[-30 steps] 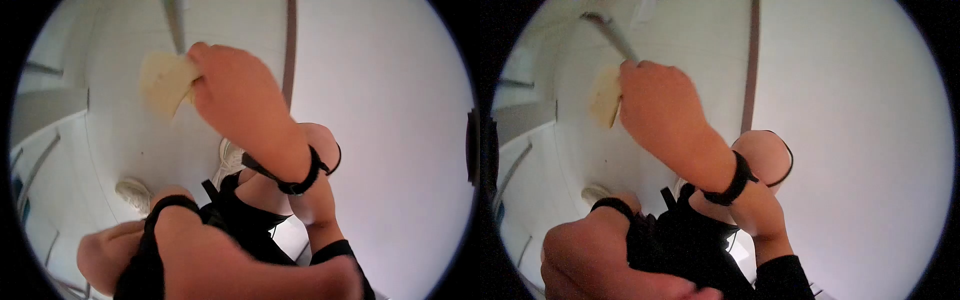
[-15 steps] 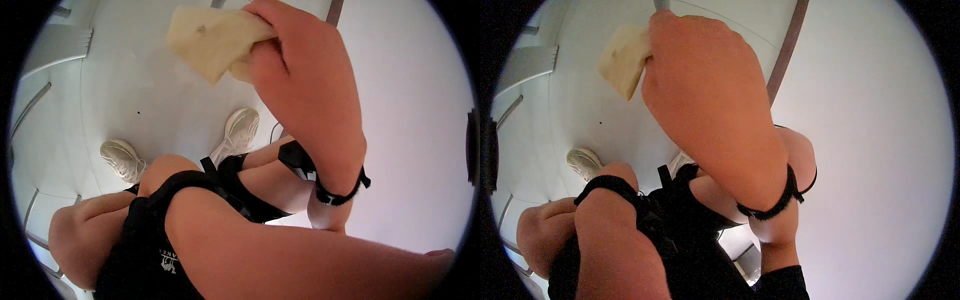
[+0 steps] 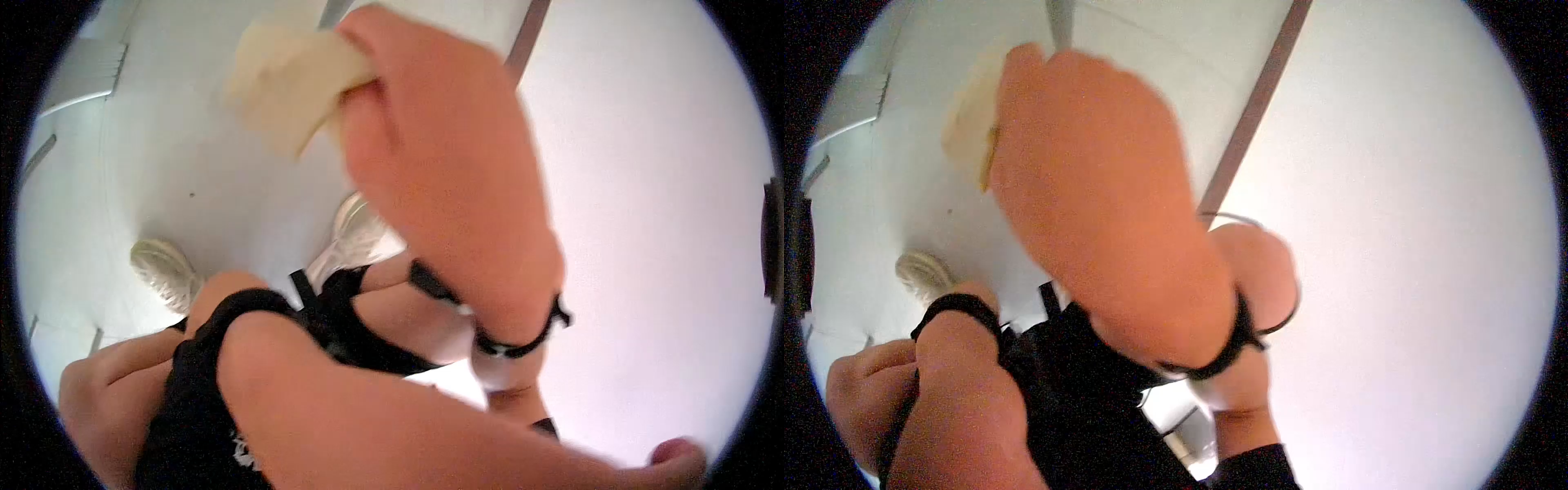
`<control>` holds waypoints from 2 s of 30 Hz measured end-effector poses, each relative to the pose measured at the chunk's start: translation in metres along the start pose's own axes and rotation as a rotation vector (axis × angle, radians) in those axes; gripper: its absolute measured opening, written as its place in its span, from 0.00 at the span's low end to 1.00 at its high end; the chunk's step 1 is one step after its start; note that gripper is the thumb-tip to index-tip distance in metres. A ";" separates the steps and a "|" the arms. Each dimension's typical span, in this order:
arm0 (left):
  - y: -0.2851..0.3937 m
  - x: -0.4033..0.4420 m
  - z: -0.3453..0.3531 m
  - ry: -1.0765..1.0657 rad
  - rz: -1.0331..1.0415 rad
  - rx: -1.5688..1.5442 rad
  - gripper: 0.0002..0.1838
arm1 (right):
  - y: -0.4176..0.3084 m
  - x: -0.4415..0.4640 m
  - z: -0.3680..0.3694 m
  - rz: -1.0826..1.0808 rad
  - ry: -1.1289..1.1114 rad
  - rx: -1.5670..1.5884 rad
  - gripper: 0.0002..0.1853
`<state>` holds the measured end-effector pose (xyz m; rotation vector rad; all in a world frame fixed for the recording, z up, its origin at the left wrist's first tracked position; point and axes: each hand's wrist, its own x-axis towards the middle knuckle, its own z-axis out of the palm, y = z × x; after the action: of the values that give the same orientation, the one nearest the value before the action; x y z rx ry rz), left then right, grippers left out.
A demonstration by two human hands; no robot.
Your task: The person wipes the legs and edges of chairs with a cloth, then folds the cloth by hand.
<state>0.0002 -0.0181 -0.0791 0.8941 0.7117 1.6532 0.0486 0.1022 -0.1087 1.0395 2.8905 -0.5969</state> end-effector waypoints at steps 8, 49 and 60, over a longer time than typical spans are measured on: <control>-0.006 0.042 -0.004 0.018 -0.005 -0.019 0.06 | 0.002 0.004 0.003 0.070 -0.177 -0.021 0.09; -0.024 0.201 -0.063 0.092 -0.164 1.115 0.24 | 0.093 0.073 -0.101 0.483 0.498 0.500 0.09; -0.039 0.208 -0.081 0.634 0.210 0.637 0.12 | 0.097 0.071 -0.097 0.231 0.659 0.324 0.08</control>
<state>-0.0776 0.1920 -0.1128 0.8905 1.6946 1.9507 0.0638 0.2485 -0.0626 1.9022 3.1714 -0.8643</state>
